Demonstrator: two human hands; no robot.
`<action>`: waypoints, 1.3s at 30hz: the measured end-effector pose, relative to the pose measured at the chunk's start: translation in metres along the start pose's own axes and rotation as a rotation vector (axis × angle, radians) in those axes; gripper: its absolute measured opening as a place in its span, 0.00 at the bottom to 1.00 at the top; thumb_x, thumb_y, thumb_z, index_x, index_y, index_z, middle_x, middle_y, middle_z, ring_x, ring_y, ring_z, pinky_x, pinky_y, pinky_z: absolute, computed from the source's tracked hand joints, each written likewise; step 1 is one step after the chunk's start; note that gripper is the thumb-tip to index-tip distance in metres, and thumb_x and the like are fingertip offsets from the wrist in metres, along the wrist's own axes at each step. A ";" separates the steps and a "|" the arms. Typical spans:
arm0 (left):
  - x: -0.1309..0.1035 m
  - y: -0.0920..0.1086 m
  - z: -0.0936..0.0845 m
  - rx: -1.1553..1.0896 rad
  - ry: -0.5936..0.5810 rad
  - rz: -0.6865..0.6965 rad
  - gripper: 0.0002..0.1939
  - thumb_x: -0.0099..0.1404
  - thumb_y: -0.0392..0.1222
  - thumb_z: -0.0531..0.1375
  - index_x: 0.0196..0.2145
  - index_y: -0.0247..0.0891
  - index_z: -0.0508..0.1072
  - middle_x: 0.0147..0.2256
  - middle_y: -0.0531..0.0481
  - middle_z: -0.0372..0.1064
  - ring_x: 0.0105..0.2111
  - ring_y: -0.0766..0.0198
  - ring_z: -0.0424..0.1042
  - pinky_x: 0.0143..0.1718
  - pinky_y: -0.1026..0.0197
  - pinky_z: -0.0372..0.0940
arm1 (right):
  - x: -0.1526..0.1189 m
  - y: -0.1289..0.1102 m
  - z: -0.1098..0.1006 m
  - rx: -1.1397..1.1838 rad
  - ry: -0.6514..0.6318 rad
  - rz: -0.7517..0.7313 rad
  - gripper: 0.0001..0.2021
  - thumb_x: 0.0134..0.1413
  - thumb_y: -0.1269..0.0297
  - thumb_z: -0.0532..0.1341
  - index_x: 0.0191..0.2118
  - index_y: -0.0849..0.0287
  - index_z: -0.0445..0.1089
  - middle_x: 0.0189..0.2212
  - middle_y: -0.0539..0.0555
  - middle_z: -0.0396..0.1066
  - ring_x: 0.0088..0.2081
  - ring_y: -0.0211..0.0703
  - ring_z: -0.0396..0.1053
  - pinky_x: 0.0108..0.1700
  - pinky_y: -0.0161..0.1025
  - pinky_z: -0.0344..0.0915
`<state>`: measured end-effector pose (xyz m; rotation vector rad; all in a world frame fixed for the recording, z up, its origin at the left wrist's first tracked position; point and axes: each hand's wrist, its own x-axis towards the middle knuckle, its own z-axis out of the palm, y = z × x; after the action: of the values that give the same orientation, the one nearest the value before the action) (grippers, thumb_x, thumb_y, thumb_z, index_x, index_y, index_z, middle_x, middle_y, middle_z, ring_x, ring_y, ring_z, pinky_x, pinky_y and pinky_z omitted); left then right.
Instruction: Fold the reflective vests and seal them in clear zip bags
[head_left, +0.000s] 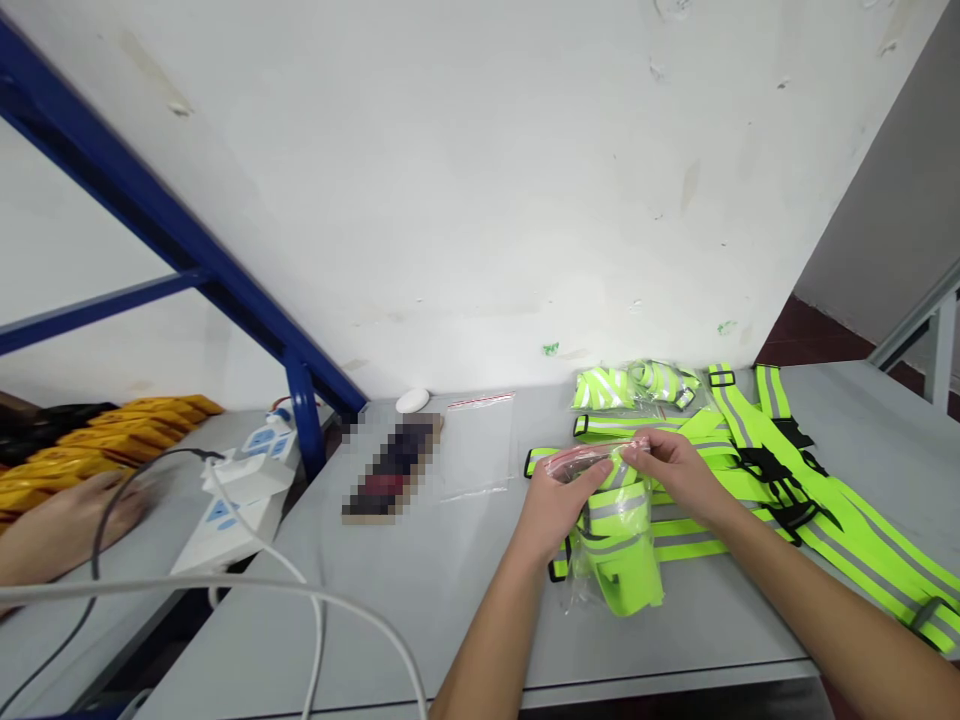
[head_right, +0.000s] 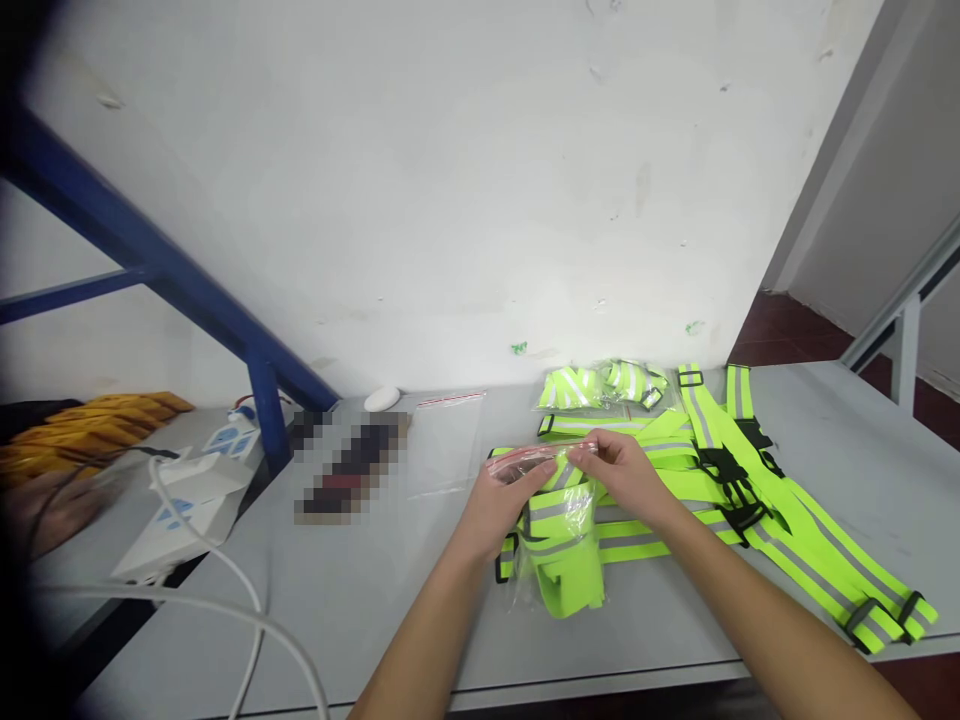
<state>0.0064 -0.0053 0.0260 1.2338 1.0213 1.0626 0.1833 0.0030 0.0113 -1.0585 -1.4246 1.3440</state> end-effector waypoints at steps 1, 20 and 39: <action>0.000 -0.002 0.000 -0.005 0.003 0.008 0.13 0.56 0.45 0.65 0.38 0.36 0.79 0.40 0.45 0.77 0.45 0.52 0.73 0.47 0.55 0.66 | -0.001 0.000 0.001 0.004 0.012 -0.009 0.16 0.52 0.50 0.63 0.25 0.57 0.63 0.22 0.45 0.55 0.26 0.36 0.53 0.29 0.35 0.52; -0.004 -0.007 -0.005 0.590 0.316 0.632 0.14 0.59 0.42 0.64 0.43 0.46 0.71 0.53 0.47 0.61 0.52 0.56 0.63 0.52 0.51 0.63 | -0.001 0.010 0.004 -0.016 0.095 -0.083 0.13 0.55 0.53 0.62 0.28 0.57 0.65 0.23 0.46 0.57 0.27 0.37 0.53 0.28 0.35 0.51; -0.006 0.027 -0.003 0.728 0.014 0.376 0.05 0.61 0.46 0.62 0.33 0.48 0.78 0.57 0.51 0.64 0.58 0.50 0.57 0.58 0.43 0.54 | -0.001 0.003 0.008 0.015 0.194 -0.066 0.16 0.47 0.50 0.66 0.24 0.56 0.64 0.22 0.48 0.64 0.27 0.40 0.59 0.30 0.38 0.59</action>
<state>0.0006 -0.0101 0.0527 2.0710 1.2709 1.0048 0.1761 0.0007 0.0078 -1.0913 -1.2921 1.1698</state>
